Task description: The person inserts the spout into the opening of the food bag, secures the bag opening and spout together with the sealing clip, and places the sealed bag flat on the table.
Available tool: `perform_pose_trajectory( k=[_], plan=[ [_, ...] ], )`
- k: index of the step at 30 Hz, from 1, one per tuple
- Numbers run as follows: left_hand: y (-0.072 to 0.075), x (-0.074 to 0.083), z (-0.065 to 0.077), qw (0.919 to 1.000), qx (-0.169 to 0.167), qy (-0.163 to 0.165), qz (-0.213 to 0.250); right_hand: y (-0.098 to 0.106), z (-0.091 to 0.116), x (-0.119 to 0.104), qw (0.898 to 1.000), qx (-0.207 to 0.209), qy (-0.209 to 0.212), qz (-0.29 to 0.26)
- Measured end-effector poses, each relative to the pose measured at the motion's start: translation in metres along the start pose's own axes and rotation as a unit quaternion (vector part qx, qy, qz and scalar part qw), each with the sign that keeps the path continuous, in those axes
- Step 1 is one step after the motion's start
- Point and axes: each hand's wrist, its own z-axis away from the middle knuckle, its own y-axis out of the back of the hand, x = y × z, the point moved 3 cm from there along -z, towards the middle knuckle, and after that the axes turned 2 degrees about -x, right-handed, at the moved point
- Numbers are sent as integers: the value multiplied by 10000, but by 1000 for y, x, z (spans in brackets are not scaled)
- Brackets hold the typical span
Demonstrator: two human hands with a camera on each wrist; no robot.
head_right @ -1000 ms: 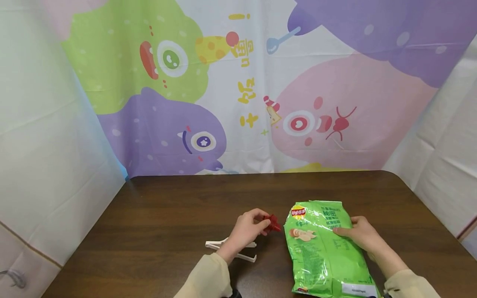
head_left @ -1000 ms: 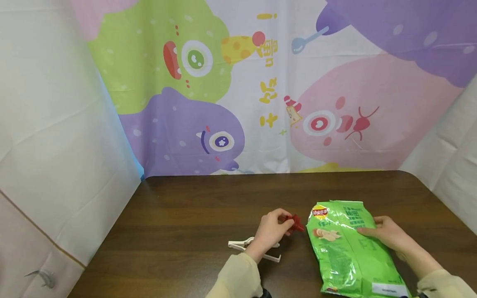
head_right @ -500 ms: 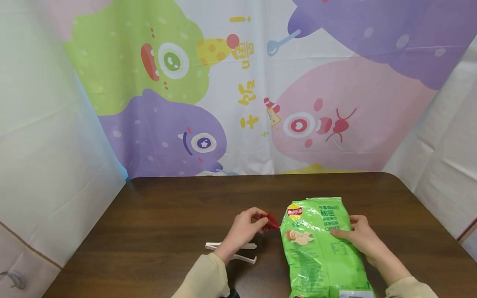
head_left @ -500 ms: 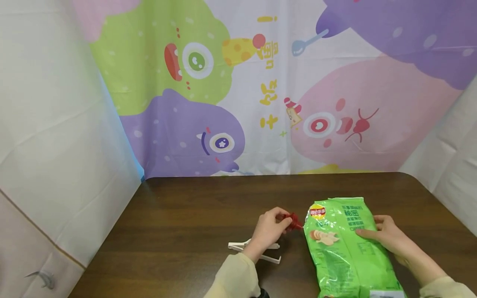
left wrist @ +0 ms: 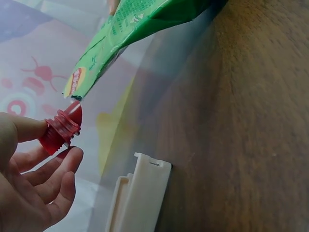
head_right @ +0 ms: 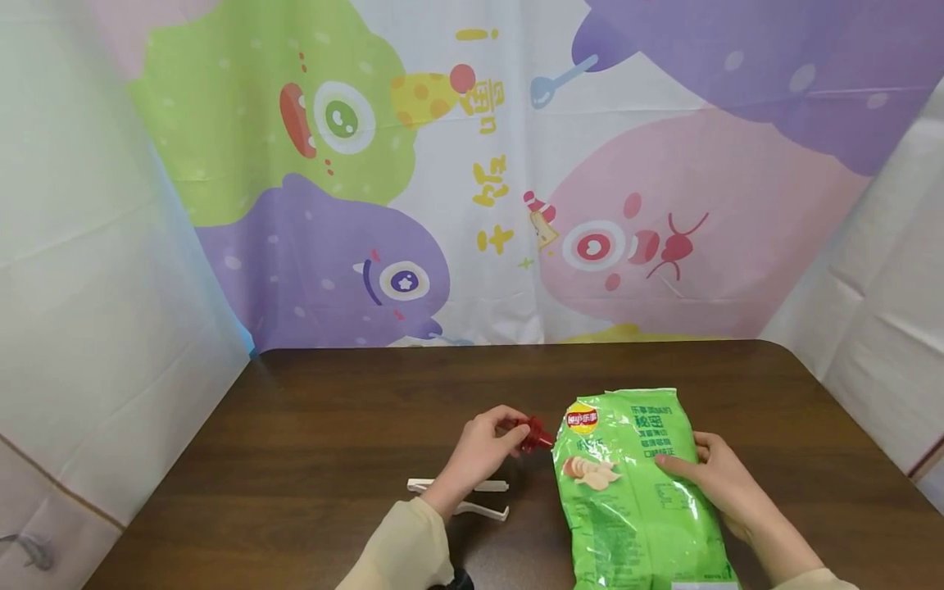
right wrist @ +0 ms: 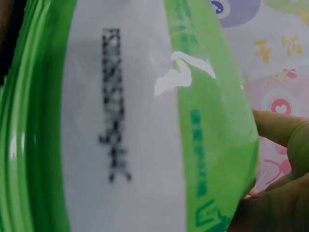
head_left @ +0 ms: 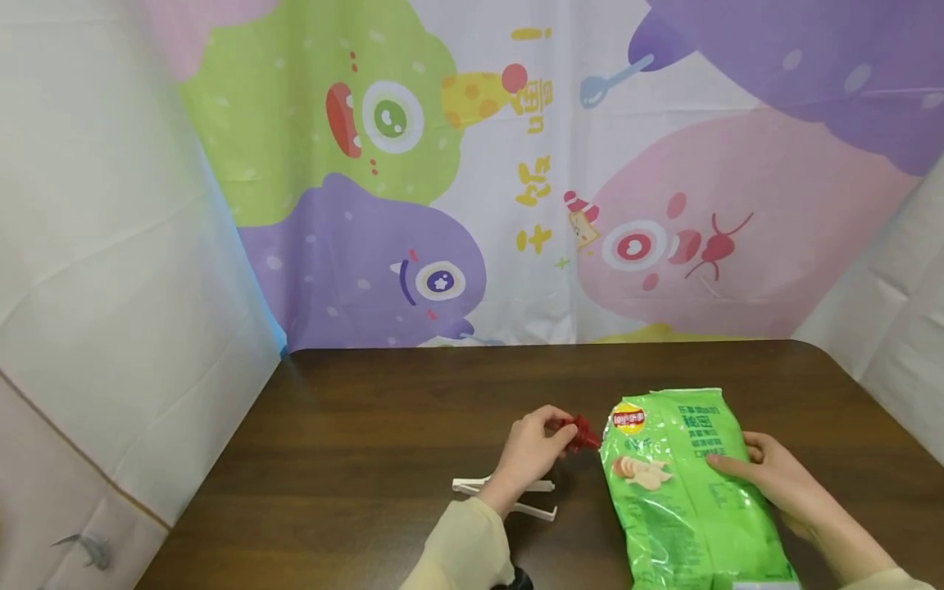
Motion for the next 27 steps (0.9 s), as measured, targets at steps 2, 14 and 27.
perform_pose_trajectory(
  k=[2, 14, 27],
  plan=[
    [0, 1, 0, 10000, -3, 31, 57, -3, 1, -2, 9997, -14, 84, -208],
    [6, 16, 1, 9991, 163, -130, 373, -7, 6, -14, 9939, -395, 695, -765],
    [6, 26, 7, 9992, 95, -266, 274, -16, 13, -12, 9968, 191, 419, -651]
  ],
)
